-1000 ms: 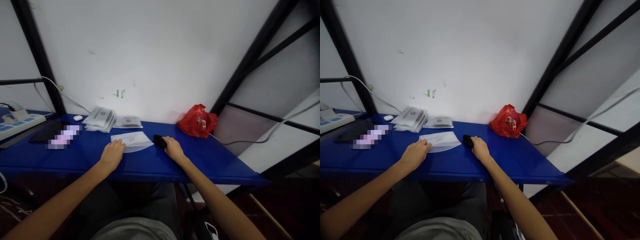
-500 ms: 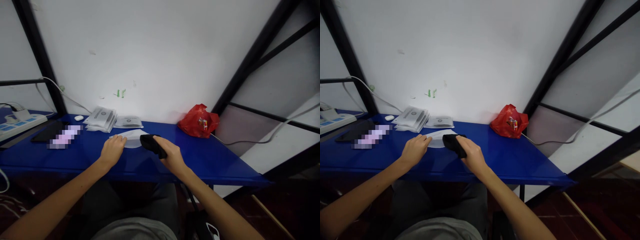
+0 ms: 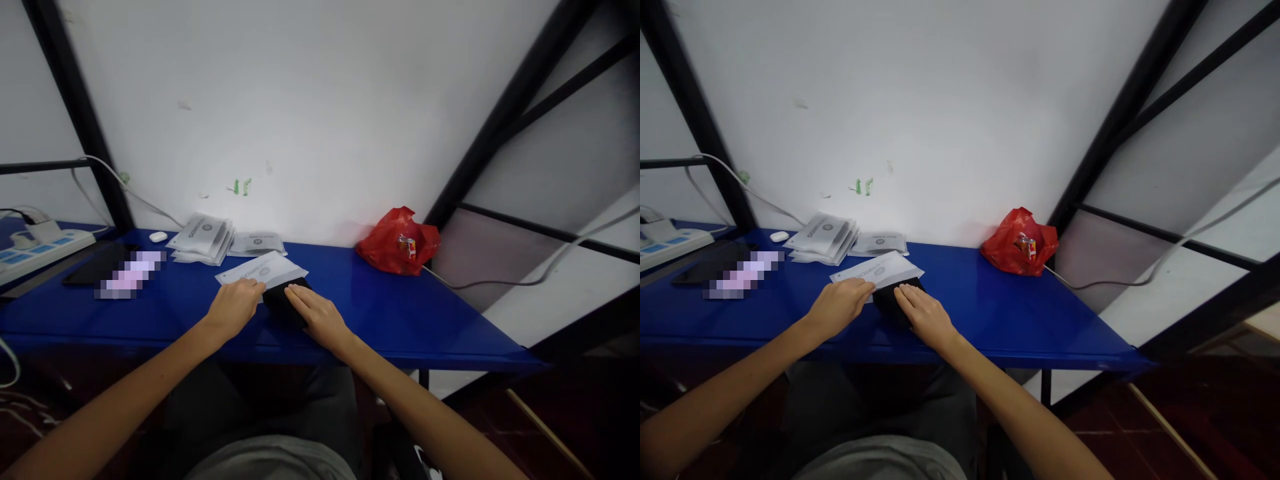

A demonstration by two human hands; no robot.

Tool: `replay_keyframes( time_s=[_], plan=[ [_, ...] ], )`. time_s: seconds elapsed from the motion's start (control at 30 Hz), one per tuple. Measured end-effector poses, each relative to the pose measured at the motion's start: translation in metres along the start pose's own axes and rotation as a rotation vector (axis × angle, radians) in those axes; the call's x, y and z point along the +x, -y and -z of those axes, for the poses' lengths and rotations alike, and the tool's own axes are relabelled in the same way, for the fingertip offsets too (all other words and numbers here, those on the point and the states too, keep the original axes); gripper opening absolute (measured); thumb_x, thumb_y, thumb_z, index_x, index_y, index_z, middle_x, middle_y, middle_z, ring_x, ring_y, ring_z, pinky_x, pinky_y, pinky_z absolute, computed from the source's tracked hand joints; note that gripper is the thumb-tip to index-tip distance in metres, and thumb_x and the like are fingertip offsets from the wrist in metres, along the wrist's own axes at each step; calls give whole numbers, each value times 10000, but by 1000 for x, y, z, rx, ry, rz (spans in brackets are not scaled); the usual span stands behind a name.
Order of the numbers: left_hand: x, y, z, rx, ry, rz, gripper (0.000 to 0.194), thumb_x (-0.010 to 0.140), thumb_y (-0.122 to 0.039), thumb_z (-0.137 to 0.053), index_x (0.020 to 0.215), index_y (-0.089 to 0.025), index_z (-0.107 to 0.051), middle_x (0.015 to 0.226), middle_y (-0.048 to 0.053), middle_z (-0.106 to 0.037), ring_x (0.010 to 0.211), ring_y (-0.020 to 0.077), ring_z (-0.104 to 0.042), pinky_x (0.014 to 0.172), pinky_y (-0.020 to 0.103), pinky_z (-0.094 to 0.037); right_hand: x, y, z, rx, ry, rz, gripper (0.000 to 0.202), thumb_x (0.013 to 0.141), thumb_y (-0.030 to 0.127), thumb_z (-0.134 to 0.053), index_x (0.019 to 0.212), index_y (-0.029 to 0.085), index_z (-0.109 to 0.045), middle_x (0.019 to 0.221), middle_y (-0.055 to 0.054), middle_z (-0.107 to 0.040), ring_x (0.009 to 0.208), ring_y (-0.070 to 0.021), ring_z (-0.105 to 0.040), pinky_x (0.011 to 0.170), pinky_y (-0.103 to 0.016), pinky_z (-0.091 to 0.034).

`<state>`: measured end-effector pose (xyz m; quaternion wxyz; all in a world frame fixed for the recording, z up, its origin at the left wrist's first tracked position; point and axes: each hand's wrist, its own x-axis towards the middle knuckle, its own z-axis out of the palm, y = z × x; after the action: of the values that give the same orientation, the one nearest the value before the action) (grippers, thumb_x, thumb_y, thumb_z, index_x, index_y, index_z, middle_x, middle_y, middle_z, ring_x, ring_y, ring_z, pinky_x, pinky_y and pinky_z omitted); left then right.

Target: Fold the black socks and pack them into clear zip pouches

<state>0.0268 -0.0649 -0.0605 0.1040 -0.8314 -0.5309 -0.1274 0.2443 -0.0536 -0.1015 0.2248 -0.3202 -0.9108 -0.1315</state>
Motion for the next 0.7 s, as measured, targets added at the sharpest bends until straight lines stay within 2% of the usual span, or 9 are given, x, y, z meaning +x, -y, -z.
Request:
replay_keyframes(
  time_s=[0.17, 0.33, 0.4, 0.53, 0.63, 0.7],
  plan=[
    [3, -3, 0, -44, -24, -18, 283, 939, -198, -356, 901, -167, -635, 825, 59, -658, 827, 185, -617, 650, 258, -428, -1, 3, -8, -3, -21, -65, 742, 657, -18, -489, 1375, 124, -369, 1317, -160, -524, 1256, -251, -459, 997, -392, -462],
    [5, -3, -1, -145, -52, -63, 273, 943, -224, -372, 927, -177, -640, 843, 53, -671, 845, 172, -621, 719, 259, -441, 5, 2, -9, -59, -16, 98, 509, 844, 36, -385, 1333, 166, -432, 1259, -126, -569, 1212, -218, -495, 995, -387, -456],
    [4, -3, -1, -184, -60, -98, 277, 944, -229, -371, 910, -180, -641, 826, 45, -670, 830, 164, -621, 725, 253, -444, 9, 0, -7, -77, -3, 116, 443, 890, 71, -366, 1314, 170, -452, 1204, -125, -599, 1141, -217, -541, 954, -392, -481],
    [3, -9, -1, -241, -64, -157, 271, 942, -227, -373, 925, -179, -639, 839, 40, -674, 831, 167, -620, 746, 267, -460, 17, 1, -11, -105, 96, -30, 361, 909, 109, -377, 1235, 154, -524, 1080, -138, -642, 986, -233, -610, 846, -391, -523],
    [4, -14, -1, -257, -66, -205, 262, 937, -199, -379, 948, -177, -641, 877, 42, -678, 872, 171, -618, 782, 274, -464, 24, 4, -21, -118, 184, -163, 301, 885, 109, -425, 1132, 144, -592, 992, -129, -673, 896, -232, -644, 813, -360, -524],
    [4, -17, 0, -241, -57, -238, 262, 933, -182, -379, 951, -178, -640, 878, 40, -675, 868, 168, -617, 782, 272, -464, 31, 3, -31, -106, 176, -209, 298, 860, 79, -442, 1100, 137, -609, 969, -123, -686, 898, -231, -654, 829, -337, -515]
  ],
)
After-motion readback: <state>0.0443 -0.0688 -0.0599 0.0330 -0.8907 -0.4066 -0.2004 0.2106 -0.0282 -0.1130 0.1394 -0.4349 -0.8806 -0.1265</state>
